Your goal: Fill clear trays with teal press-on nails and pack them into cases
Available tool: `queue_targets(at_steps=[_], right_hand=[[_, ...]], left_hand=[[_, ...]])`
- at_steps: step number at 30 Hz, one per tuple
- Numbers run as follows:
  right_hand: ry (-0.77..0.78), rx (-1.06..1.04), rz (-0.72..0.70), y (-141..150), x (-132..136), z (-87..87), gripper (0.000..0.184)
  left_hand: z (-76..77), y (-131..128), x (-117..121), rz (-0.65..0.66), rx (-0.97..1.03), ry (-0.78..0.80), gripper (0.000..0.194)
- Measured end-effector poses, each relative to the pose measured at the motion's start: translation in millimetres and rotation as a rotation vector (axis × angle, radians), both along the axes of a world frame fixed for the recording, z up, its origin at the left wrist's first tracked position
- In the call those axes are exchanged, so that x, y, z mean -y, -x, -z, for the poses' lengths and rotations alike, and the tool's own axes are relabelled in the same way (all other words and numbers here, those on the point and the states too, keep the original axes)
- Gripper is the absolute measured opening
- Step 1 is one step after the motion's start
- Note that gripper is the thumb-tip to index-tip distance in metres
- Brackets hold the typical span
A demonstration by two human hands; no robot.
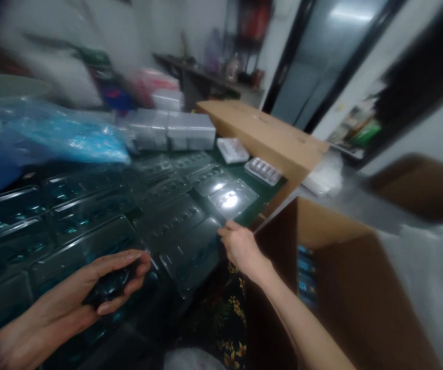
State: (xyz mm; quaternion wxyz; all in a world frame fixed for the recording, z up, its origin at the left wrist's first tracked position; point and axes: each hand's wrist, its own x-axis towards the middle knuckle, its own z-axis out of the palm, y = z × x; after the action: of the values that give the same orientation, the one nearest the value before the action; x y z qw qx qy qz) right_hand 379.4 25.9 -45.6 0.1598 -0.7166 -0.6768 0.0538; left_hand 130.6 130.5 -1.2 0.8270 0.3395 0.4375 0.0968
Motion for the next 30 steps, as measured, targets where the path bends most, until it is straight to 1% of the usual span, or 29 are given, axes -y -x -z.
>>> queue_targets(at_steps=[2, 4, 7, 10, 12, 13, 15, 16, 18, 20, 22, 24, 25, 27, 30], right_hand=[[0.003, 0.061, -0.016, 2.1, -1.3, 2.0, 0.018], [-0.018, 0.099, -0.003, 5.3, -2.0, 5.4, 0.017], [-0.058, 0.111, 0.022, 9.7, -0.8, 11.0, 0.018], [-0.07, 0.106, 0.028, 7.8, 2.7, 13.6, 0.02], [-0.061, 0.101, 0.027, 2.7, 4.6, 10.9, 0.025], [-0.059, 0.104, 0.034, 0.4, 5.1, 7.5, 0.03], [-0.085, 0.112, 0.071, 0.1, 5.1, -3.8, 0.04], [-0.119, 0.096, 0.091, 3.7, 4.6, -11.3, 0.042], [-0.202, -0.018, 0.077, 20.3, 2.6, -27.3, 0.036], [-0.248, -0.213, -0.041, 47.5, -1.0, -40.6, 0.027], [-0.212, -0.345, -0.19, 78.2, -5.9, -47.8, 0.024], [-0.163, -0.383, -0.292, 104.7, -11.4, -48.6, 0.023], [-0.148, -0.382, -0.317, 114.9, -14.1, -47.4, 0.022], [-0.13, -0.365, -0.322, 128.6, -18.7, -43.7, 0.021], [-0.114, -0.344, -0.294, 136.2, -23.5, -40.0, 0.017]], left_hand=[[0.1, -0.7, 0.5, 0.001, 0.007, 0.001, 0.017], [2.7, -1.8, 1.1, 0.018, 0.045, 0.003, 0.018], [9.0, -4.3, 2.9, 0.038, 0.107, 0.011, 0.019], [13.1, -6.8, 5.6, 0.019, 0.137, 0.068, 0.022], [13.0, -6.9, 7.2, 0.0, 0.146, 0.107, 0.025], [12.4, -6.3, 7.9, -0.008, 0.152, 0.115, 0.027], [10.5, -4.0, 8.9, -0.019, 0.165, 0.109, 0.03], [9.6, -2.6, 9.3, -0.025, 0.169, 0.103, 0.031], [8.5, 0.0, 9.8, -0.033, 0.177, 0.089, 0.034], [8.1, 1.6, 10.3, -0.037, 0.175, 0.076, 0.036], [7.9, 2.2, 10.9, -0.048, 0.153, 0.072, 0.037], [7.5, 2.5, 11.5, -0.09, 0.115, 0.081, 0.034], [7.1, 2.6, 11.8, -0.118, 0.092, 0.091, 0.033], [6.3, 3.3, 12.0, -0.177, 0.057, 0.101, 0.031], [6.1, 5.4, 11.0, -0.231, 0.022, 0.092, 0.029]])
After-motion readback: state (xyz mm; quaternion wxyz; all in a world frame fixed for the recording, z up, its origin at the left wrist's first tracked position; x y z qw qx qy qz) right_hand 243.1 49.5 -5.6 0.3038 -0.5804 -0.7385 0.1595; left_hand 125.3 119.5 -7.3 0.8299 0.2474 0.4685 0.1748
